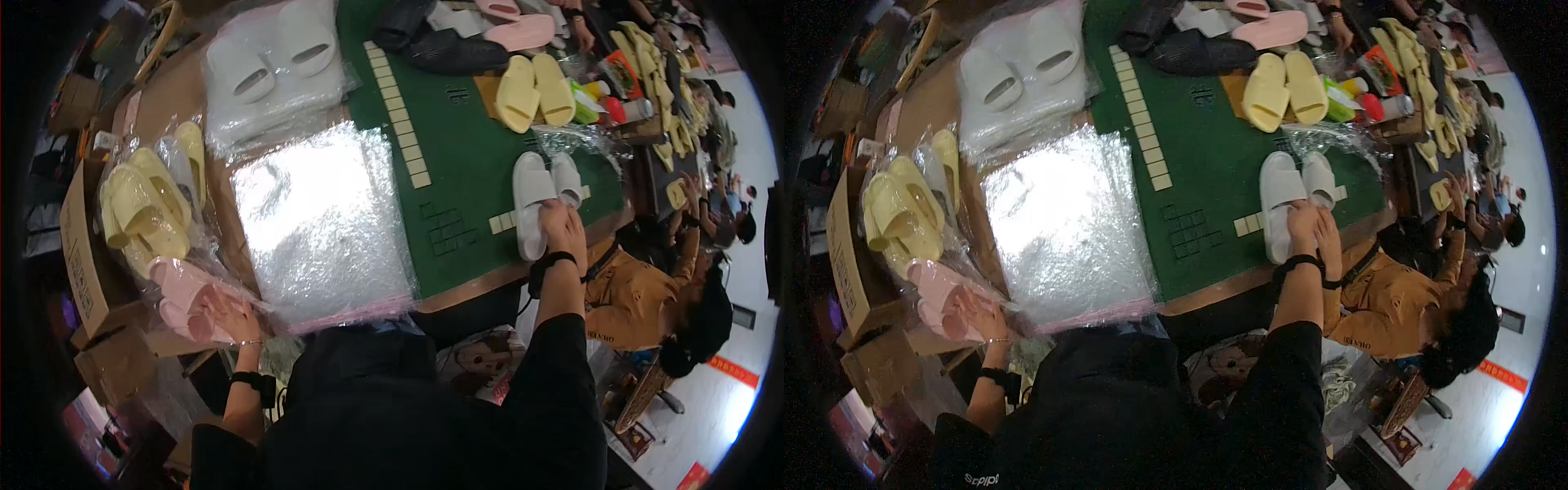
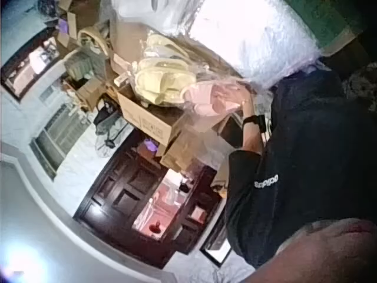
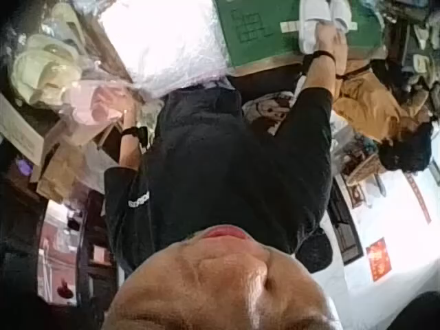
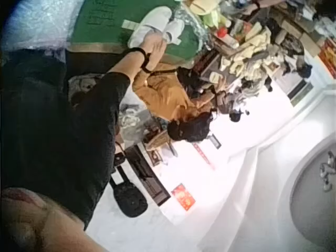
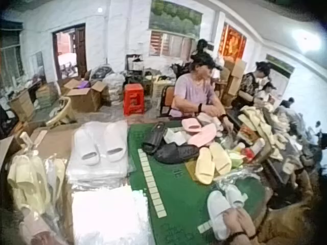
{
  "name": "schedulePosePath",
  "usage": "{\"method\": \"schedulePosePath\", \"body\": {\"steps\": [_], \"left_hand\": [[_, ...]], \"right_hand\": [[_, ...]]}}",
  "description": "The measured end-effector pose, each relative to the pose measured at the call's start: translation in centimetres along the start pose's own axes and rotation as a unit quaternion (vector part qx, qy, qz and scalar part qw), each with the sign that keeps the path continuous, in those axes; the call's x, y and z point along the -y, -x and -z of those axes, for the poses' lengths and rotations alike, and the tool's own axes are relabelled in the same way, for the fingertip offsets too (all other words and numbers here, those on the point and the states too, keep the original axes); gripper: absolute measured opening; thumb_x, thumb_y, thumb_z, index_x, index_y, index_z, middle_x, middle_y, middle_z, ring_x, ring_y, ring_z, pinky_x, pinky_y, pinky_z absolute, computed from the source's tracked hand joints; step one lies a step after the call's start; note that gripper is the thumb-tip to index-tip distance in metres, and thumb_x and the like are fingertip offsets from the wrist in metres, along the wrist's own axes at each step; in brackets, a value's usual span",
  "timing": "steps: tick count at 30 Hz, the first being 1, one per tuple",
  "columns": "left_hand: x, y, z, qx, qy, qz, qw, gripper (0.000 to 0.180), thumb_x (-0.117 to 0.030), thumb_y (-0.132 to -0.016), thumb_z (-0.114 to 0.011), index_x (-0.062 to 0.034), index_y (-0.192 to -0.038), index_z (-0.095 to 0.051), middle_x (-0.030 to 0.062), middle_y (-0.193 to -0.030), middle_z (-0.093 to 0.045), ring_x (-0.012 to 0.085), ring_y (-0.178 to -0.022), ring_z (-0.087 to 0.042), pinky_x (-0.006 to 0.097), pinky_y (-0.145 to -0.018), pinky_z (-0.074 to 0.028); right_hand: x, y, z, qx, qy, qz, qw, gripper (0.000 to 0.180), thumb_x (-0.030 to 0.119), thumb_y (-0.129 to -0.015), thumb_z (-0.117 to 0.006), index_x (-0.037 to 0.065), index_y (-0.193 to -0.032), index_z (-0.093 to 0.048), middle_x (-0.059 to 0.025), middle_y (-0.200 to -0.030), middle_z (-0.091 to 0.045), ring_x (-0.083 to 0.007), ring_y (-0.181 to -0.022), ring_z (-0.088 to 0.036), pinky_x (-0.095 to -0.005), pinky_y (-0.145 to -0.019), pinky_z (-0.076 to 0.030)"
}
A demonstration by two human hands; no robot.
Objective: Placing pairs of foam sandals into plastic bags and then into a large sack.
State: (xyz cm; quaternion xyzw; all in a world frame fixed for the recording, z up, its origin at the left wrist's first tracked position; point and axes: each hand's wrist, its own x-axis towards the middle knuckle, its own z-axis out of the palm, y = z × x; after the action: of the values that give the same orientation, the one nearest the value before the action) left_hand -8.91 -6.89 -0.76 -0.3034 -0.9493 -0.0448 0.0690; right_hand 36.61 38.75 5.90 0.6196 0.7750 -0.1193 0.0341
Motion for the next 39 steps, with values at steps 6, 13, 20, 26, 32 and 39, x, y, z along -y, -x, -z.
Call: {"method": "schedulePosePath", "body": {"steps": [6, 13, 20, 26, 32, 39], "left_hand": [[-3.4, -1.5, 0.5, 0.019, 0.136, 0.030, 0.990, 0.072, -0.026, -0.075, -0.058, -0.0006, -0.134, -0.025, 0.0266, -0.137, -0.013, 0.0388, -0.126, -0.014, 0.043, -0.105, -0.011], [-1.2, -1.7, -2.1, -0.161, 0.271, 0.308, 0.898, 0.076, -0.016, -0.071, -0.069, 0.0035, -0.128, -0.022, 0.0227, -0.121, -0.029, 0.0341, -0.115, -0.032, 0.039, -0.094, -0.035], [3.8, -2.8, -1.9, -0.078, 0.330, 0.596, 0.728, 0.113, -0.042, -0.049, -0.081, 0.0051, -0.131, -0.019, 0.0325, -0.121, -0.036, 0.0409, -0.110, -0.041, 0.044, -0.092, -0.037], [28.3, 3.9, -17.2, -0.104, 0.389, 0.504, 0.764, 0.116, -0.055, -0.041, -0.079, 0.0064, -0.127, -0.031, 0.0346, -0.120, -0.037, 0.0401, -0.110, -0.043, 0.040, -0.095, -0.037], [7.4, -0.5, -3.8, 0.005, 0.286, 0.598, 0.749, 0.111, -0.056, -0.045, -0.077, 0.0030, -0.128, -0.033, 0.0321, -0.125, -0.035, 0.0410, -0.113, -0.040, 0.041, -0.096, -0.035], [8.9, 5.1, -2.8, 0.002, 0.328, 0.529, 0.783, 0.099, -0.052, -0.062, -0.068, -0.0036, -0.135, -0.022, 0.0321, -0.129, -0.029, 0.0449, -0.118, -0.032, 0.046, -0.097, -0.030]], "right_hand": [[1.6, 1.0, 2.3, 0.057, -0.097, -0.201, 0.973, 0.063, 0.048, -0.076, -0.049, 0.007, -0.122, -0.044, -0.0153, -0.127, -0.042, -0.0285, -0.116, -0.040, -0.0333, -0.096, -0.031], [-11.3, -2.6, -11.8, -0.060, -0.056, -0.126, 0.989, 0.025, 0.014, -0.078, -0.052, -0.005, -0.093, -0.056, -0.0262, -0.090, -0.055, -0.0409, -0.080, -0.054, -0.0464, -0.067, -0.043], [1.5, 7.7, -14.7, -0.112, -0.107, 0.167, 0.974, 0.050, 0.003, -0.068, -0.056, -0.004, -0.115, -0.044, -0.0257, -0.119, -0.042, -0.0418, -0.109, -0.039, -0.0449, -0.093, -0.030], [6.7, 7.6, -17.2, -0.110, -0.227, 0.205, 0.946, 0.039, 0.000, -0.069, -0.061, -0.003, -0.105, -0.048, -0.0197, -0.120, -0.045, -0.0352, -0.107, -0.044, -0.0410, -0.093, -0.032], [3.1, 9.3, -14.0, -0.104, -0.350, -0.002, 0.931, 0.041, 0.010, -0.073, -0.064, -0.001, -0.108, -0.047, -0.0165, -0.116, -0.049, -0.0308, -0.103, -0.047, -0.0384, -0.087, -0.036], [6.6, 6.0, -15.4, -0.142, 0.101, 0.037, 0.984, 0.041, 0.009, -0.064, -0.058, 0.003, -0.105, -0.054, -0.0205, -0.109, -0.049, -0.0365, -0.103, -0.044, -0.0436, -0.087, -0.036]]}}
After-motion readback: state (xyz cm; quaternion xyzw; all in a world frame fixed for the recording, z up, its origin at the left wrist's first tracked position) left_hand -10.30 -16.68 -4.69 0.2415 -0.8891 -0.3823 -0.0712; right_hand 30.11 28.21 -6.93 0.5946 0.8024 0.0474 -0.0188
